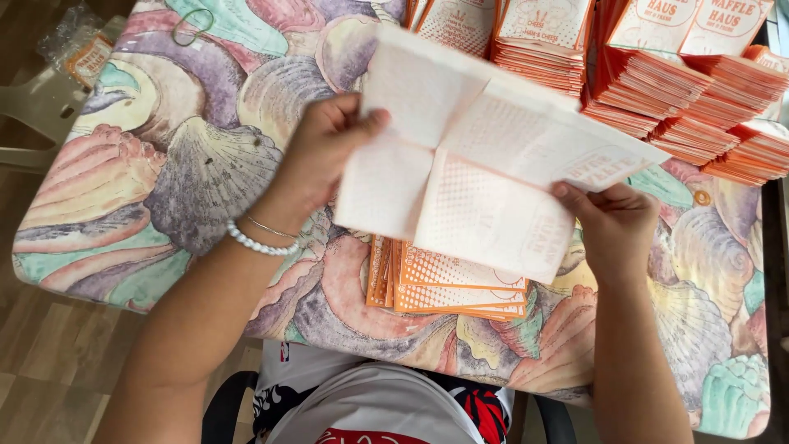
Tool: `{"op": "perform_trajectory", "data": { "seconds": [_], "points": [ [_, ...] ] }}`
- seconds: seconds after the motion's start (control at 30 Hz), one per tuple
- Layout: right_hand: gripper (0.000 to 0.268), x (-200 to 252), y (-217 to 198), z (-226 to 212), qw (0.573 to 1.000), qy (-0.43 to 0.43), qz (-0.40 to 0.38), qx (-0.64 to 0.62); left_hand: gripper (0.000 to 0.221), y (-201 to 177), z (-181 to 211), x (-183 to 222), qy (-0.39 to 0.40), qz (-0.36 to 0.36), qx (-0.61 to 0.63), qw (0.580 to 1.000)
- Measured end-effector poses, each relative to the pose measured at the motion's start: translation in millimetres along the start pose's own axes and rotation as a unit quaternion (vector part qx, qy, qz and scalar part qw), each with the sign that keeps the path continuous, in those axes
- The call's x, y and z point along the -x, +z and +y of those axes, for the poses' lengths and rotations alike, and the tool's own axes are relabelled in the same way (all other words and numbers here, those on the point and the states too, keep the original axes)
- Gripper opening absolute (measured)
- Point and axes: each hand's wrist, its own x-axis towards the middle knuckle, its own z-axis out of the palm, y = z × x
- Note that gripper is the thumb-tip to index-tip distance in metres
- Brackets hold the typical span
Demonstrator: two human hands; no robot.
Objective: The person is sorting and organizing stacks of orange paper bags on a table, occasionally unfolding them to check or align them.
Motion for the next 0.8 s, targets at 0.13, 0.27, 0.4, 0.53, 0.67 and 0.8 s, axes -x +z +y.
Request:
{"op": "perform_trajectory", "data": {
  "seconds": [0.13, 0.27, 0.4, 0.53, 0.67, 0.8],
  "points": [
    [0.016, 1, 1, 6, 0.995, -0.067, -0.057, 0.037, 0.019, -28, 35, -8, 0.037, 0.055, -0.004, 0.998],
    [0.013, -7, -1, 9, 0.958, -0.170, -0.212, 0.087, 0.023, -61, 52, -19, 0.070, 0.073, 0.009, 0.995],
    [0.034, 0, 4, -6, 0.930, -0.219, -0.269, 0.120, 0.024, -42, 47, -13, 0.060, 0.049, 0.036, 0.996],
    [0.048, 3, 5, -23, 0.895, -0.208, -0.344, 0.193, 0.030, -21, 1, -9, 0.022, -0.071, 0.038, 0.996],
    [0.058, 3, 7, -38, 0.880, -0.183, -0.397, 0.184, 0.024, 26, 17, 16, -0.023, -0.264, -0.042, 0.963],
    [0.014, -11, -10, -32, 0.883, -0.163, -0.437, 0.046, 0.025, 29, 3, 19, -0.017, -0.341, -0.113, 0.933]
  ]
}}
